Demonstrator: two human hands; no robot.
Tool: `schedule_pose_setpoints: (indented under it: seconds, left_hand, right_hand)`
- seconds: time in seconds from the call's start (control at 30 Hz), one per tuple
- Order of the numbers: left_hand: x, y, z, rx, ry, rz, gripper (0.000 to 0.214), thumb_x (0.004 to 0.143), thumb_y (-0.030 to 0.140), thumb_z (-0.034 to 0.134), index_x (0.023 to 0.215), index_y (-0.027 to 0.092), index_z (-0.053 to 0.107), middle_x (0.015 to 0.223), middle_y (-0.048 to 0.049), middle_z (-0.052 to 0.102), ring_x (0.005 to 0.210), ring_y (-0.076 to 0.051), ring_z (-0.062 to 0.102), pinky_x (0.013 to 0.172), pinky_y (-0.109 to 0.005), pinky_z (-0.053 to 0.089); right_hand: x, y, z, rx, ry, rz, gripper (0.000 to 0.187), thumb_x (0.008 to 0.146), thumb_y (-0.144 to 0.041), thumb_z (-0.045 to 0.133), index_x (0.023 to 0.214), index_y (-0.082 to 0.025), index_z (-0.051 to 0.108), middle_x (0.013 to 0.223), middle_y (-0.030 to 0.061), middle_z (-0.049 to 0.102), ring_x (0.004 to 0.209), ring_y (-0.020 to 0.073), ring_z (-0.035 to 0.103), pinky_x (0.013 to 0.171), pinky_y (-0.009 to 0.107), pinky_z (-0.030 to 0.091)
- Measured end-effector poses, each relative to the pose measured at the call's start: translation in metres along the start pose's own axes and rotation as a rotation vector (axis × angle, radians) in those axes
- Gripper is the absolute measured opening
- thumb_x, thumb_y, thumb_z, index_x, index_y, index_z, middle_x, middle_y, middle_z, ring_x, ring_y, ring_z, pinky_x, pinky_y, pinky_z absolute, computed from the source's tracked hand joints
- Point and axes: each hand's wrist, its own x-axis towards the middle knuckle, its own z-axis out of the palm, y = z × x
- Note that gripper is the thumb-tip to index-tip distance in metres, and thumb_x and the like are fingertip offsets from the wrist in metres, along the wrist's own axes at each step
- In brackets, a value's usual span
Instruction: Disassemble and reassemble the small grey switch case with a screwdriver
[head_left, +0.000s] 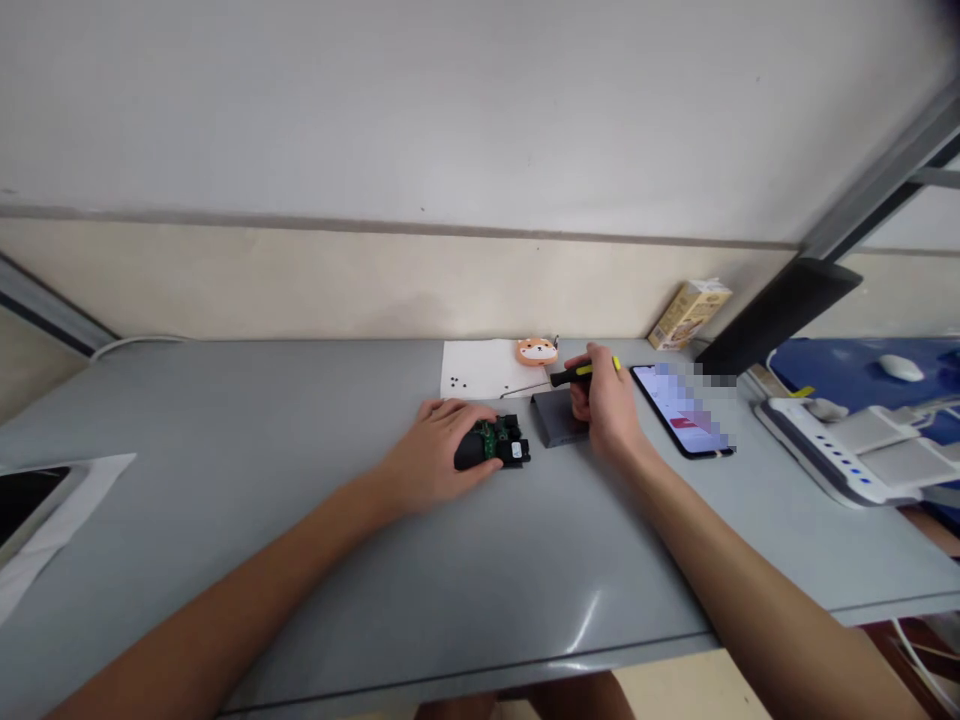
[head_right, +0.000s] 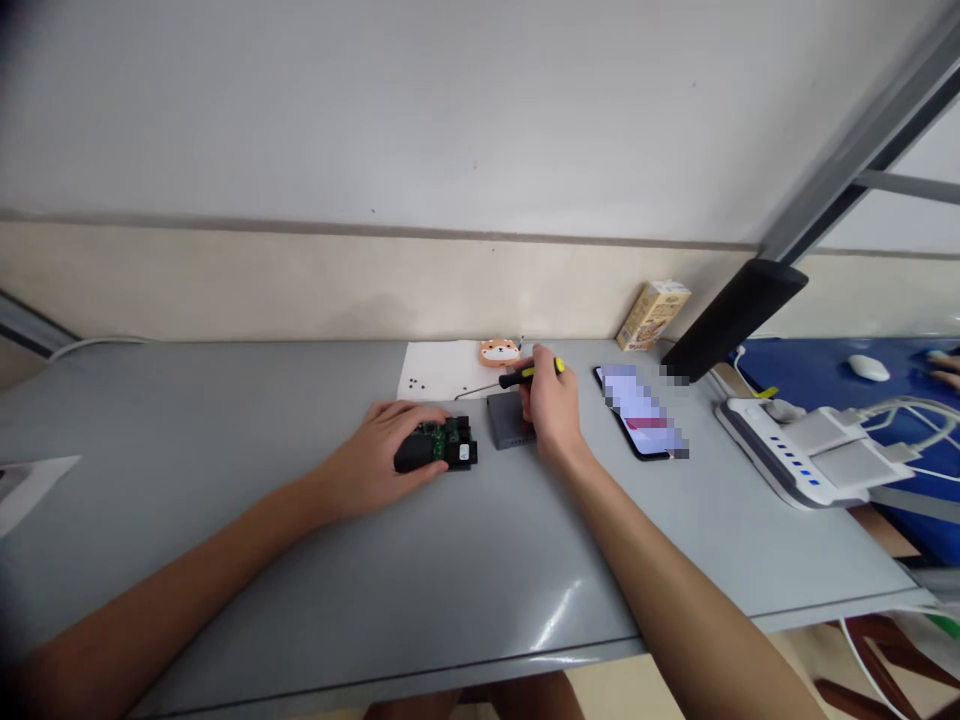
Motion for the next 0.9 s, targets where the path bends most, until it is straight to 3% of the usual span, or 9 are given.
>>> schedule_pose_setpoints:
  seconds: [0.17, 0.3, 0.43, 0.57, 0.7, 0.9]
  left_hand:
    - [0.000, -0.002, 0.001, -0.009, 0.017, 0.011, 0.034, 0.090, 0.035, 0.070, 0.121, 0.027, 0.058, 0.130, -0.0025, 0.068, 0.121, -0.028, 0.060, 0.109, -0.046, 0.039]
    - [0.000, -0.004, 0.002, -0.017, 0.010, 0.006, 0.034, 0.091, 0.035, 0.070, 0.121, 0.027, 0.058, 0.130, -0.0028, 0.069, 0.122, -0.028, 0.061, 0.109, -0.047, 0.040]
    - [-0.001, -0.004, 0.003, -0.005, 0.032, 0.010, 0.036, 0.091, 0.035, 0.071, 0.123, 0.026, 0.058, 0.129, -0.0038, 0.069, 0.120, -0.028, 0.061, 0.108, -0.048, 0.042]
    - [-0.002, -0.005, 0.004, -0.024, 0.111, 0.040, 0.033, 0.095, 0.035, 0.065, 0.125, 0.024, 0.058, 0.130, -0.0056, 0.068, 0.123, -0.027, 0.060, 0.109, -0.049, 0.043]
    - [0.000, -0.011, 0.005, -0.086, 0.218, 0.044, 0.016, 0.100, 0.034, 0.057, 0.109, 0.023, 0.064, 0.126, -0.0063, 0.068, 0.123, -0.024, 0.061, 0.110, -0.048, 0.043]
    - [0.004, -0.019, 0.007, -0.096, 0.245, 0.099, 0.011, 0.098, 0.033, 0.061, 0.095, 0.024, 0.069, 0.122, -0.0040, 0.071, 0.121, -0.023, 0.062, 0.111, -0.049, 0.042]
  right_hand:
    - [-0.002, -0.005, -0.004, -0.042, 0.076, -0.007, 0.033, 0.088, -0.049, 0.052, 0.073, -0.021, 0.061, 0.047, -0.0069, 0.034, 0.039, 0.0091, 0.026, 0.038, 0.023, 0.020]
    - [-0.007, -0.005, -0.005, -0.098, 0.090, -0.161, 0.034, 0.088, -0.048, 0.050, 0.069, -0.021, 0.060, 0.060, -0.0018, 0.047, 0.049, 0.0105, 0.041, 0.041, 0.022, 0.030]
    - [-0.013, -0.005, -0.005, -0.179, 0.022, -0.308, 0.037, 0.091, -0.047, 0.046, 0.070, -0.021, 0.062, 0.072, 0.0016, 0.056, 0.065, 0.0137, 0.053, 0.050, 0.022, 0.042]
    - [-0.016, -0.006, -0.005, -0.178, -0.043, -0.378, 0.037, 0.092, -0.045, 0.046, 0.067, -0.021, 0.060, 0.067, 0.0011, 0.052, 0.063, 0.0136, 0.052, 0.051, 0.022, 0.042]
    - [-0.018, -0.006, -0.003, -0.160, -0.118, -0.405, 0.041, 0.094, -0.046, 0.044, 0.066, -0.021, 0.059, 0.067, 0.0013, 0.051, 0.063, 0.0135, 0.051, 0.050, 0.022, 0.041]
    - [-0.020, -0.007, -0.002, -0.143, -0.148, -0.406, 0.042, 0.095, -0.047, 0.043, 0.065, -0.021, 0.060, 0.069, 0.0018, 0.054, 0.064, 0.0131, 0.050, 0.048, 0.021, 0.040]
